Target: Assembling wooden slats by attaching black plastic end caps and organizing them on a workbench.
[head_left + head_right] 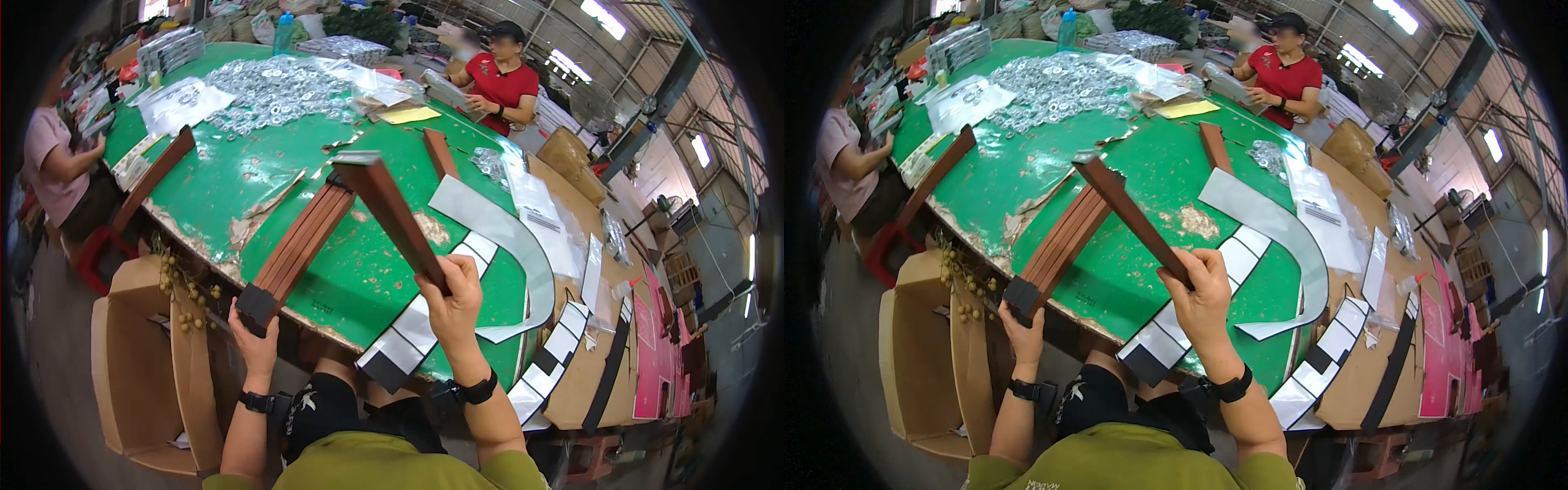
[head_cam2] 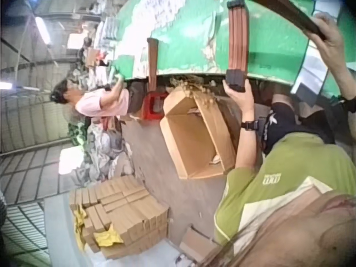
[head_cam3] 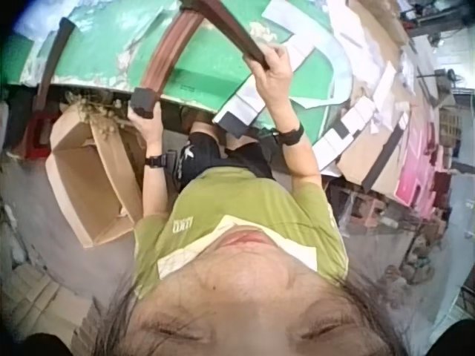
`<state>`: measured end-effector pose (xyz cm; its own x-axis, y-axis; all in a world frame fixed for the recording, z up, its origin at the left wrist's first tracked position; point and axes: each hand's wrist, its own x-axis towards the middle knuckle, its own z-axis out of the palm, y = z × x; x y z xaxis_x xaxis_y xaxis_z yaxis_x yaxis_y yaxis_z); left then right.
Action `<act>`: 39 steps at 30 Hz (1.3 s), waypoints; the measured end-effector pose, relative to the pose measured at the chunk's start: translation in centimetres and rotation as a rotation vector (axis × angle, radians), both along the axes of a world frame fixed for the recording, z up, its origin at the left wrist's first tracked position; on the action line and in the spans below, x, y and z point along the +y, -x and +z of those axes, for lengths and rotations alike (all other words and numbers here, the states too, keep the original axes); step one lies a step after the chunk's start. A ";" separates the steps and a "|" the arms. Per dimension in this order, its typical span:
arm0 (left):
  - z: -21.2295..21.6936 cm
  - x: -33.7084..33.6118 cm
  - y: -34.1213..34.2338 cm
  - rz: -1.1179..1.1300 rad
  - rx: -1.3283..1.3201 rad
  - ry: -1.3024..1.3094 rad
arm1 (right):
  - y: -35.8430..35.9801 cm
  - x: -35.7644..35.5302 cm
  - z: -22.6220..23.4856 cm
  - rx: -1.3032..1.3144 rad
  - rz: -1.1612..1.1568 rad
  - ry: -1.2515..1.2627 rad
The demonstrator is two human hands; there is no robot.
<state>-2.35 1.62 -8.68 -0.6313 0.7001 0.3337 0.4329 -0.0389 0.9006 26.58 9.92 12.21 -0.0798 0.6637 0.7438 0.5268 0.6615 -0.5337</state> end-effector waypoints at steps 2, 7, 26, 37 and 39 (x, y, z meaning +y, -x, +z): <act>0.3 0.2 -0.2 -0.001 -0.008 -0.032 | -0.3 -0.1 -1.4 0.176 0.051 0.108; 0.5 0.4 0.1 -0.023 -0.014 -0.051 | 0.5 0.5 -1.4 0.696 0.263 0.223; 0.7 0.8 0.0 0.018 0.093 -0.101 | 1.3 -1.2 -1.6 0.546 0.375 1.053; 1.6 0.4 -0.2 -0.003 0.103 -0.095 | 5.0 1.7 -5.2 -0.214 0.079 0.965; 1.5 0.4 0.2 0.005 0.115 -0.098 | 4.8 1.6 -6.1 -0.191 0.084 0.967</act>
